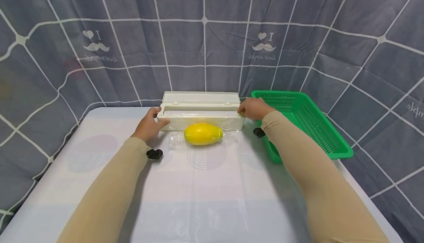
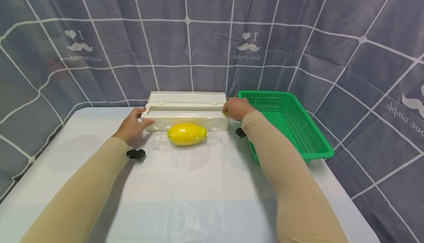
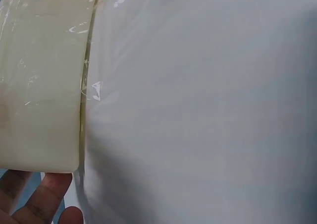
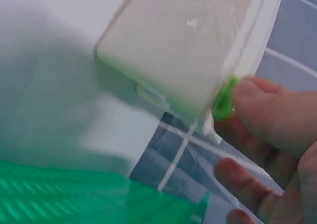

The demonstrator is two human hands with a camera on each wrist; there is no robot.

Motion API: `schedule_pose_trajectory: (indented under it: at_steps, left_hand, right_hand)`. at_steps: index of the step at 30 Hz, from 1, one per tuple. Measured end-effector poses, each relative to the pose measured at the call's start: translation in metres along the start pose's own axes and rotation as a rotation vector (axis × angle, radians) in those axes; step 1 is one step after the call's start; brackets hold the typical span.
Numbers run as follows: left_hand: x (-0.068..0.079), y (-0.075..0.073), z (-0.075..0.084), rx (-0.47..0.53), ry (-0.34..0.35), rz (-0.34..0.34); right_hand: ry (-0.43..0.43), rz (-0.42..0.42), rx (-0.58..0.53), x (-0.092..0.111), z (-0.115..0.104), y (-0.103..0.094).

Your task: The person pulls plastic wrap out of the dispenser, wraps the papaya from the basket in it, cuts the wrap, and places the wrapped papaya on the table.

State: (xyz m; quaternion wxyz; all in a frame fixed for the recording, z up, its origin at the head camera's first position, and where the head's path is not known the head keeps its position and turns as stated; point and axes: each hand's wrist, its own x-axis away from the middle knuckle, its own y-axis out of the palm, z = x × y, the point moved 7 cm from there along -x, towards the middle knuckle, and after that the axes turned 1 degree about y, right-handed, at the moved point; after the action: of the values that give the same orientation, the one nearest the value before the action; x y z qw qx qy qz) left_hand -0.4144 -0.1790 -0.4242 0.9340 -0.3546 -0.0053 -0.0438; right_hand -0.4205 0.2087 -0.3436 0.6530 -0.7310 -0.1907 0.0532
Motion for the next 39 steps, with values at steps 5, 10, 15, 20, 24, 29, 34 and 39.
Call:
schedule_pose_trajectory:
  at_steps: [5,10,15,20,24,29,34,39]
  left_hand:
    - [0.001,-0.001,0.003,-0.024,-0.011,-0.011]
    - [0.002,-0.001,0.004,-0.038,-0.017,-0.02]
    - [0.004,-0.002,0.005,-0.055,-0.012,-0.025]
    - [0.005,-0.004,0.007,-0.063,-0.002,-0.024]
    - [0.003,-0.005,0.009,-0.088,0.015,-0.028]
    - [0.002,-0.005,0.01,-0.107,0.029,-0.048]
    - [0.004,-0.005,0.012,-0.112,0.038,-0.07]
    - [0.005,-0.006,0.012,-0.116,0.051,-0.084]
  right_hand:
    - [-0.042,0.041,0.023,-0.002,-0.015,0.004]
    - [-0.064,0.087,0.065,-0.006,-0.025,0.009]
    - [-0.08,0.157,0.072,-0.006,-0.026,0.01]
    - [-0.091,0.168,0.093,-0.007,-0.028,0.01]
    - [-0.083,0.17,0.096,-0.007,-0.029,0.009]
    - [-0.078,0.162,0.078,-0.003,-0.031,0.009]
    - [-0.07,0.138,0.073,-0.003,-0.03,0.011]
    - [-0.078,0.124,0.049,-0.001,-0.029,0.01]
